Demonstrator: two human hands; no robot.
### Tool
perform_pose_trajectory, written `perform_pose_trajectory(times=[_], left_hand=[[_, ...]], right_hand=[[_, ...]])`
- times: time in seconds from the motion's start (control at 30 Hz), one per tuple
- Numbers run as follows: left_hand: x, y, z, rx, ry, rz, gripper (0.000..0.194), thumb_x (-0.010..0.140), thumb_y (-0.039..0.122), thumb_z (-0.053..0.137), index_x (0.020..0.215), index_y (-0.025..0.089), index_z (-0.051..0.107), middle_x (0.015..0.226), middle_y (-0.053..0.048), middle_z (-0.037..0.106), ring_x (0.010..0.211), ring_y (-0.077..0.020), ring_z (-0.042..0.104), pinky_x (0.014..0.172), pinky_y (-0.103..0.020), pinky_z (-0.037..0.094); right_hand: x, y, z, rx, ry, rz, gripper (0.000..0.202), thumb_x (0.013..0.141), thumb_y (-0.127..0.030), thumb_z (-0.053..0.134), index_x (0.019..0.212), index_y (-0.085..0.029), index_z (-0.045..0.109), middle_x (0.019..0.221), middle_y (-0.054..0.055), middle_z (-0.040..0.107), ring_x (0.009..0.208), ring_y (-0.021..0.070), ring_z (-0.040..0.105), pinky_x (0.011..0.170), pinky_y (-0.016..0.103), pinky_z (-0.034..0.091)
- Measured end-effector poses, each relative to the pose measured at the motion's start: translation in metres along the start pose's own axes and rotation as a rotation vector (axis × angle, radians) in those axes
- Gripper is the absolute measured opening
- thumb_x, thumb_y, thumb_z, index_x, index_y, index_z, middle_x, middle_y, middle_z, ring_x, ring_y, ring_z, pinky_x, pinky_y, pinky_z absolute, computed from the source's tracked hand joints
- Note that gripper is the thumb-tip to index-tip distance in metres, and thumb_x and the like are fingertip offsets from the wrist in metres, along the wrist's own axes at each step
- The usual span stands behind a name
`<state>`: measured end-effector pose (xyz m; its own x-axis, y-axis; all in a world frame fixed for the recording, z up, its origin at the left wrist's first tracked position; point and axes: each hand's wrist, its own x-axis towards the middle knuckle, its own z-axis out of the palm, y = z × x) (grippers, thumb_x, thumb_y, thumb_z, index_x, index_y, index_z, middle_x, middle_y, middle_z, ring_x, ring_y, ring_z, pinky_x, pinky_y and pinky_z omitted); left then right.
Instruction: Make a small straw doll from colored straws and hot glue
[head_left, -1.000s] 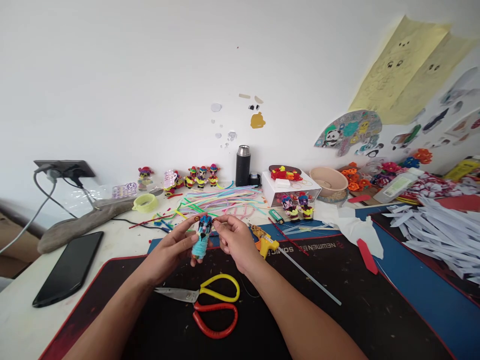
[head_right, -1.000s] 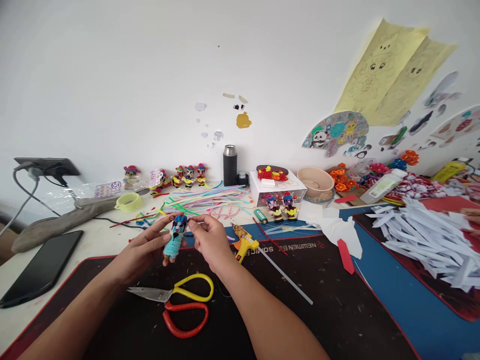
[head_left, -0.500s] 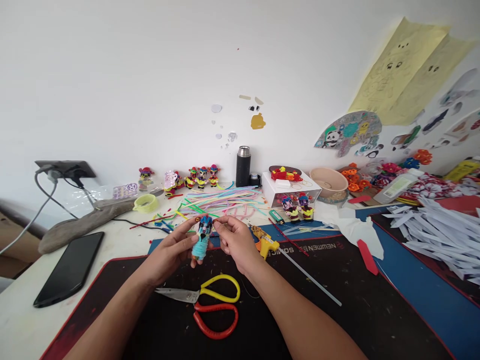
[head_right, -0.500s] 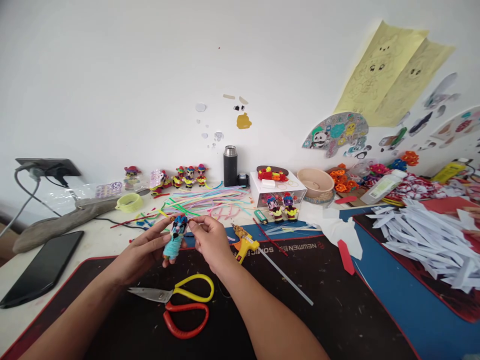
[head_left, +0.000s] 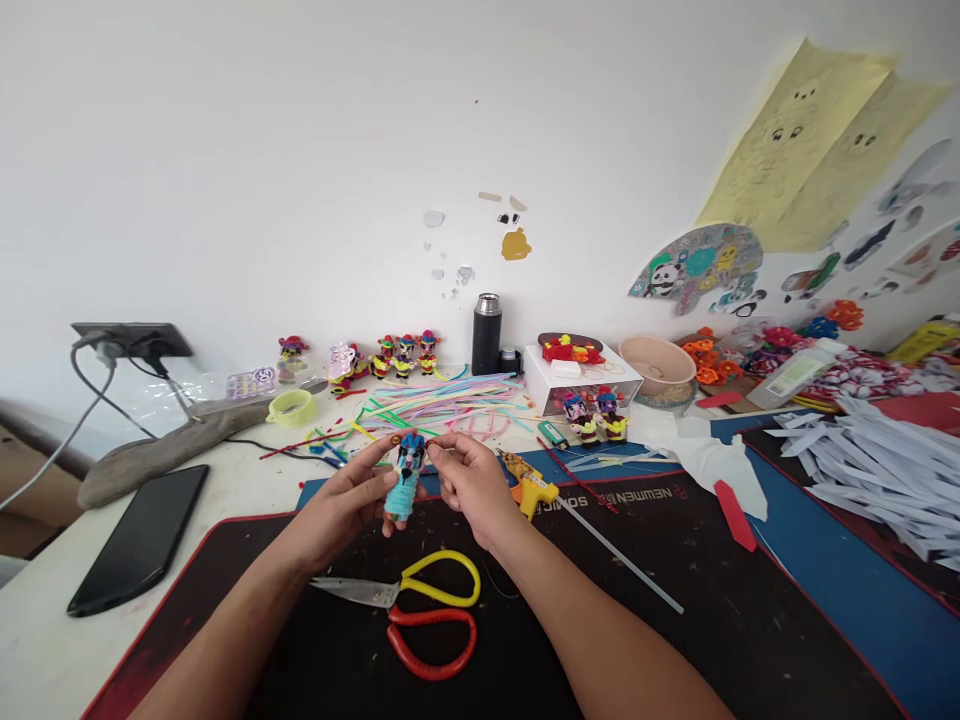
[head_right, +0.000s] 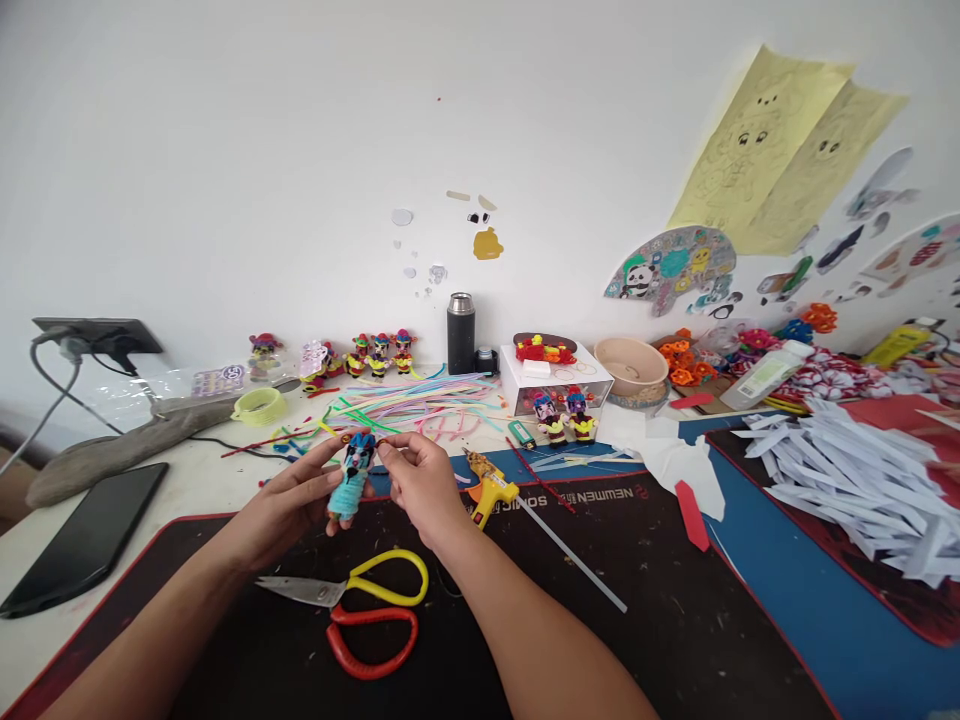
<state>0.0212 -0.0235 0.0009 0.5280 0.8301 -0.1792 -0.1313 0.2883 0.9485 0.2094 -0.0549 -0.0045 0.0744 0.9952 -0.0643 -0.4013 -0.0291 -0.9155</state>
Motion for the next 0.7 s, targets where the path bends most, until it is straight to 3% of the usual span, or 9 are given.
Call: perform_pose_trajectory(times=[0.7], left_hand=[[-0.0010,0.0014,0.0010,-0.026,0.027,0.040,0.096,0.081,0.040,0.087,0.163,0.020,0.040,0.079,-0.003,0.074,0.063,-0.0219,0.071,0.053,-0.029,0.053]], right_hand=[[-0.0021,-0.0016,0.0013,0.023,0.001,0.028,0.043,0.076,-0.057,0.080,0.089,-0.019,0.064,0.049,-0.011,0.045,0.037,0.0053,0.030,0.038,0.023,0.017]])
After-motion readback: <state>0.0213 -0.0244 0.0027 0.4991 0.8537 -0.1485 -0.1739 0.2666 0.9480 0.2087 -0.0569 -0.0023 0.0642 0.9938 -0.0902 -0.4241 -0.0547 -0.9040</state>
